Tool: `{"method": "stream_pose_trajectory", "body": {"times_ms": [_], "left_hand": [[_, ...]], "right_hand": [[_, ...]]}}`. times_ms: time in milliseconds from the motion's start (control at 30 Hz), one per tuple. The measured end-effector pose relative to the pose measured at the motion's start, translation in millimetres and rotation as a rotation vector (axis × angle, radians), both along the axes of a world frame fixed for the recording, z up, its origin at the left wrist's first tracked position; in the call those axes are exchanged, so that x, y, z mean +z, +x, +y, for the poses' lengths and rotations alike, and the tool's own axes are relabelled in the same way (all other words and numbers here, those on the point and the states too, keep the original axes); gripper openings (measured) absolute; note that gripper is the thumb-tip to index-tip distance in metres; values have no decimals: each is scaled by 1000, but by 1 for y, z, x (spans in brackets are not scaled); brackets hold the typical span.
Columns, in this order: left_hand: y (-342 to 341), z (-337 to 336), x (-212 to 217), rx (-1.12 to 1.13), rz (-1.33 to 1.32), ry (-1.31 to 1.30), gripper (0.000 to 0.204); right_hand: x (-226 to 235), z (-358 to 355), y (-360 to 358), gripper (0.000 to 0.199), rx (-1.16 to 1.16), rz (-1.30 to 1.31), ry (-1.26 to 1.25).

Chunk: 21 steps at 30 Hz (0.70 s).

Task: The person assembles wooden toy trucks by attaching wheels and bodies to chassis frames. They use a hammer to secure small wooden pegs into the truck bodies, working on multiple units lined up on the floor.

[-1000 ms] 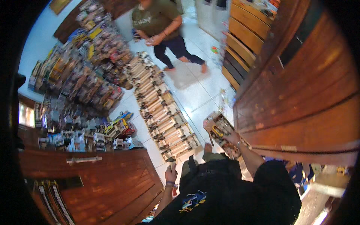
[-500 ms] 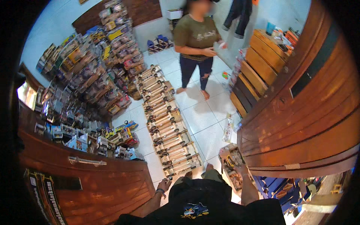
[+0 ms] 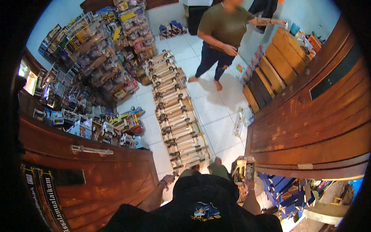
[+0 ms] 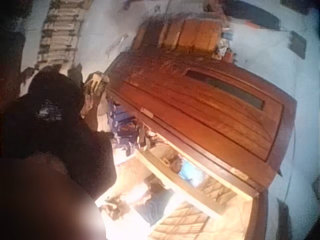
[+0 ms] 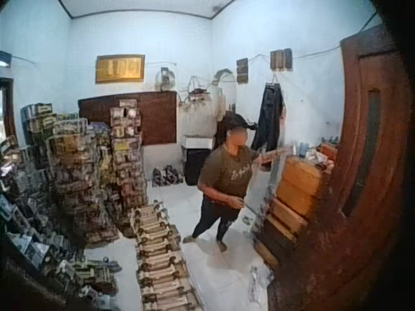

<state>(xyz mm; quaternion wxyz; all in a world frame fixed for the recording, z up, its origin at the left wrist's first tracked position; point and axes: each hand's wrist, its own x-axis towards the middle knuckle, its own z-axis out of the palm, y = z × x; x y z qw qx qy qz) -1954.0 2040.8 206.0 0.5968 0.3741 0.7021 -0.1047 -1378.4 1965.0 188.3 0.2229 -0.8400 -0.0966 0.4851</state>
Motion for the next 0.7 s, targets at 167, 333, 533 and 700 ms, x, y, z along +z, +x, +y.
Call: {"method": "stream_pose_trajectory", "body": {"times_ms": [167, 333, 533, 700], "left_hand": [[3, 3, -5, -83, -163, 17, 85], [0, -12, -25, -111, -291, 101, 65], [-15, -17, -38, -95, -278, -2, 54], [-29, -19, -64, 102, -326, -134, 52]], "right_hand": [[7, -19, -27, 60, -132, -105, -136], [17, -32, -48, 60, -218, 54, -154], [14, -46, -59, 34, -259, 76, -91], [-8, -68, -62, 24, -316, 10, 54]]}}
